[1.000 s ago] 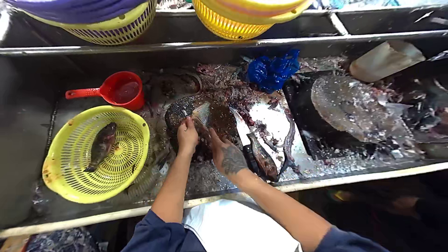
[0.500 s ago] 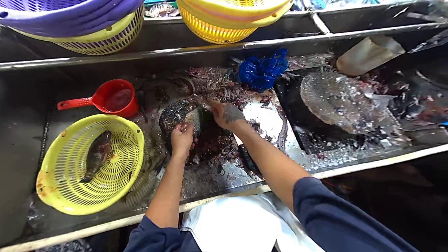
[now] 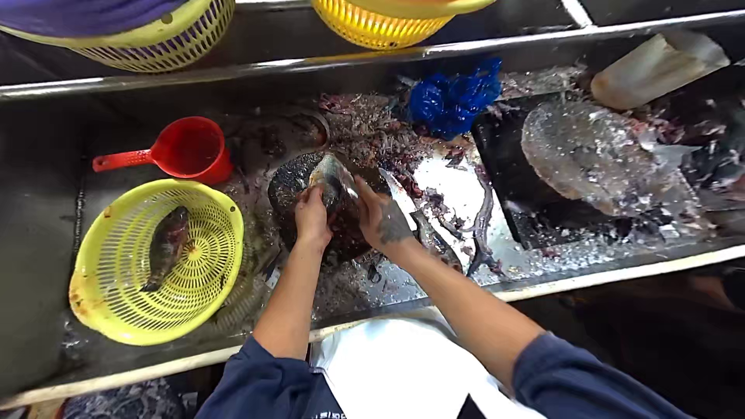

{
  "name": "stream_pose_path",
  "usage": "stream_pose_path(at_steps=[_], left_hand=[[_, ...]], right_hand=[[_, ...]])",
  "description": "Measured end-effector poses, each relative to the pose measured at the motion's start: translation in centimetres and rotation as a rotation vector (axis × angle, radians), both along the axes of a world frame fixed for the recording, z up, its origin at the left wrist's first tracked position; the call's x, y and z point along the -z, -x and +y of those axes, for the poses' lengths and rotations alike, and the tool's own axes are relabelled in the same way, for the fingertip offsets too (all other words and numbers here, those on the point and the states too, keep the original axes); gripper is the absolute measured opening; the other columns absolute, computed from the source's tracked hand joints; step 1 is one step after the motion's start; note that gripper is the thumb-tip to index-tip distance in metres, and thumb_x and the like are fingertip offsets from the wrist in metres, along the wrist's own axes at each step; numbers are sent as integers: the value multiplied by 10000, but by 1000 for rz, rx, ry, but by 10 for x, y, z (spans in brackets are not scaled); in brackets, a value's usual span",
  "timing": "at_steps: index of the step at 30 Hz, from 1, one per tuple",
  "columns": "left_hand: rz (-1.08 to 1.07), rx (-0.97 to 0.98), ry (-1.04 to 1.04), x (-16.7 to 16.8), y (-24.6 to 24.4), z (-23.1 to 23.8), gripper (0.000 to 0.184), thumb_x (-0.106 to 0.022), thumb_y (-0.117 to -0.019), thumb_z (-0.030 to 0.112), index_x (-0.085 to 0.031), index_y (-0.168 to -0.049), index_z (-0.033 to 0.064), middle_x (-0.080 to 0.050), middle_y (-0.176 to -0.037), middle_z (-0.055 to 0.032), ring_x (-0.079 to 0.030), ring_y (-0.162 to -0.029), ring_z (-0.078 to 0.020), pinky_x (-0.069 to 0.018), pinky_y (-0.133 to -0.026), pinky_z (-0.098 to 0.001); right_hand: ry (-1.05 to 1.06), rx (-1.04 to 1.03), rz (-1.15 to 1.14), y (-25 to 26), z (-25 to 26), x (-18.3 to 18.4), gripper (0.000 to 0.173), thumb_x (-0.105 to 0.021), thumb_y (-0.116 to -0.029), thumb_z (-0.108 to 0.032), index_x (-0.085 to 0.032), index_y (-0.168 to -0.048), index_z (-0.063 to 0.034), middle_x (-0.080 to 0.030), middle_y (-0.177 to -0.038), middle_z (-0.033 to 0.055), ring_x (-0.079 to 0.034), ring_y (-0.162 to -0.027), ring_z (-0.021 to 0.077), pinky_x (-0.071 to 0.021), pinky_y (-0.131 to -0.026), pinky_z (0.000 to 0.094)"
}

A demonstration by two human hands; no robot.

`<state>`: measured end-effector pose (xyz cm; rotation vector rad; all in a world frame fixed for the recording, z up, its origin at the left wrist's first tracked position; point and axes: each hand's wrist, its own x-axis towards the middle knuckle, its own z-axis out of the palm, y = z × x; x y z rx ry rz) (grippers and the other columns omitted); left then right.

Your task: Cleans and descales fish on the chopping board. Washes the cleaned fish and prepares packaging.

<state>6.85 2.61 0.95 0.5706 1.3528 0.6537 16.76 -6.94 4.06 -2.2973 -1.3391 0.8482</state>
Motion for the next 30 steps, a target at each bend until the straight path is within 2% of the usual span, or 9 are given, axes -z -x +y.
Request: stream_pose_path(at_steps=[3, 6, 9, 13, 16, 20, 23, 26, 30], left_hand=[[-170, -179, 176, -14, -13, 6, 408, -517, -1055, 393, -536, -1369, 134, -619, -1275, -134, -628, -1108, -274, -545, -872, -492], [-271, -220, 241, -16, -6, 15, 380, -493, -1057, 393, -536, -1327, 129, -629, -1176, -120, -642, -989, -239, -554, -799, -418], [-230, -176, 240, -14, -7, 11, 362, -492, -1054, 411, -566, -1271, 131, -640, -1065, -104, -632, -817, -202, -540, -668, -341], [-285, -218, 196, -15, -4, 18, 369, -532, -1048, 354, -557, -1318, 103, -644, -1184, -134, -654, -1029, -257, -567, -836, -457], [-217, -197, 190, -8, 7, 14, 368, -515, -1053, 374, -550, -1312, 115, -631, -1166, -121, -641, -984, -241, -557, -794, -418], [-203, -157, 151, -8, 1, 4, 365, -491, -1068, 378, -559, -1329, 133, -656, -1121, -125, -655, -940, -243, -564, -773, -439], [-135, -146, 140, -8, -1, 11, 387, -490, -1072, 404, -530, -1347, 136, -635, -1006, -138, -633, -746, -225, -549, -608, -369], [-108, -45, 37, -2, 14, 3, 417, -526, -1072, 357, -516, -1424, 132, -657, -1240, -141, -666, -1066, -269, -577, -869, -468], [117, 332, -203, -1, 34, 12, 496, -604, -1034, 291, -477, -1468, 87, -663, -1208, -143, -684, -938, -231, -599, -743, -454]], right_hand=[[137, -7, -75, 18, -13, -2, 664, -440, -1060, -213, -182, -1667, -296, -646, -1279, 223, -705, -1021, 386, -587, -863, 551], [88, -9, -122, 10, -19, -15, 582, -455, -1070, -235, -317, -1635, -258, -648, -1264, 254, -705, -987, 410, -581, -841, 568], [-66, 35, -142, 0, 5, -13, 590, -485, -1081, -249, -299, -1640, -267, -669, -1165, 232, -701, -916, 409, -587, -766, 585], [181, -83, -129, 20, -32, -16, 678, -464, -1041, -192, -216, -1660, -316, -636, -1287, 223, -711, -941, 384, -592, -809, 540], [71, -33, -140, 15, -25, -21, 551, -449, -1067, -236, -375, -1612, -283, -675, -1233, 224, -712, -961, 390, -586, -828, 560], [88, -83, -93, 26, -19, -5, 630, -444, -1061, -220, -248, -1650, -327, -659, -1257, 219, -710, -978, 390, -593, -823, 567], [123, -136, -60, 33, -38, -19, 574, -440, -1070, -245, -327, -1629, -304, -661, -1281, 188, -713, -996, 353, -594, -854, 527], [27, -42, 24, 20, -19, -4, 567, -497, -1055, -224, -380, -1609, -250, -687, -1245, 208, -694, -1086, 382, -561, -943, 574], [53, -141, 204, 13, -47, -9, 583, -523, -1054, -207, -369, -1611, -279, -689, -1287, 155, -682, -1150, 329, -539, -1013, 561]])
